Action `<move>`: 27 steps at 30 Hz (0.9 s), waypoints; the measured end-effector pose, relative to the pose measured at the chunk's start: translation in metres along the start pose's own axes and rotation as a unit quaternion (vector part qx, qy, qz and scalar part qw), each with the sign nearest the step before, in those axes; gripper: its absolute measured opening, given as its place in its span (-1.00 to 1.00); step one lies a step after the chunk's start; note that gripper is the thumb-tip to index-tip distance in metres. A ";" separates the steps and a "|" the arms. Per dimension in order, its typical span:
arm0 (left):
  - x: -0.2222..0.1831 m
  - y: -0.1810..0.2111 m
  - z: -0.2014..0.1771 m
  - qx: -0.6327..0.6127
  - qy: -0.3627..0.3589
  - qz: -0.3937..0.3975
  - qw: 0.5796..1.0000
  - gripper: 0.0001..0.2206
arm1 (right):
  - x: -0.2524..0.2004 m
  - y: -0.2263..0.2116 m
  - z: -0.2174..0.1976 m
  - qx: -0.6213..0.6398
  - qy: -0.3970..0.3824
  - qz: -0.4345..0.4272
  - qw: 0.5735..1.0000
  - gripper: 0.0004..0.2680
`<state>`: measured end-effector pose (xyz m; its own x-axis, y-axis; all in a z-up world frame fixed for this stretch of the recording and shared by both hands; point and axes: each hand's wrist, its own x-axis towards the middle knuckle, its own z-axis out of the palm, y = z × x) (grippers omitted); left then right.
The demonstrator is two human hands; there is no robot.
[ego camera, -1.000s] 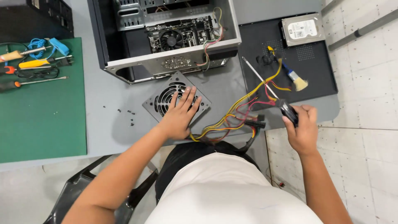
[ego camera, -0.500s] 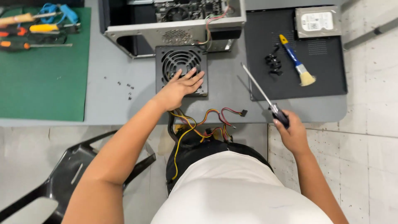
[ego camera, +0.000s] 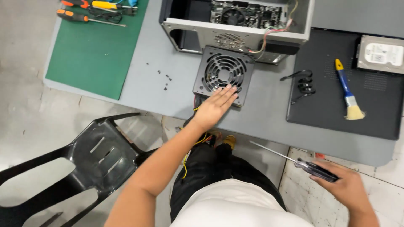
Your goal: Unscrewing, cleaning with a brush, and reassembling a PSU fan inside a computer case.
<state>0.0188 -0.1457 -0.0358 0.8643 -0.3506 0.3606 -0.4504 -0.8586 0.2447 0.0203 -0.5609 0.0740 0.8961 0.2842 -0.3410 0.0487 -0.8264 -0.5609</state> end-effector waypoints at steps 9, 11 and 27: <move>-0.070 0.003 -0.047 -0.114 0.265 -0.310 0.906 -0.77 | 0.007 -0.030 0.016 0.292 0.250 0.042 0.922 -0.83; -0.108 -0.012 -0.043 -0.077 0.290 -0.369 0.880 -0.79 | 0.023 -0.013 0.026 0.332 0.275 0.056 0.901 -0.84; -0.140 -0.144 -0.020 0.019 0.144 -0.418 0.897 -0.85 | 0.063 -0.150 0.061 0.405 0.215 -0.095 0.883 -0.70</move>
<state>-0.0414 0.0347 -0.1036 0.8006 0.5274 0.2842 0.3407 -0.7910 0.5081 0.0422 -0.3900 0.0906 0.9990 0.0256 0.0375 0.0402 -0.1143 -0.9926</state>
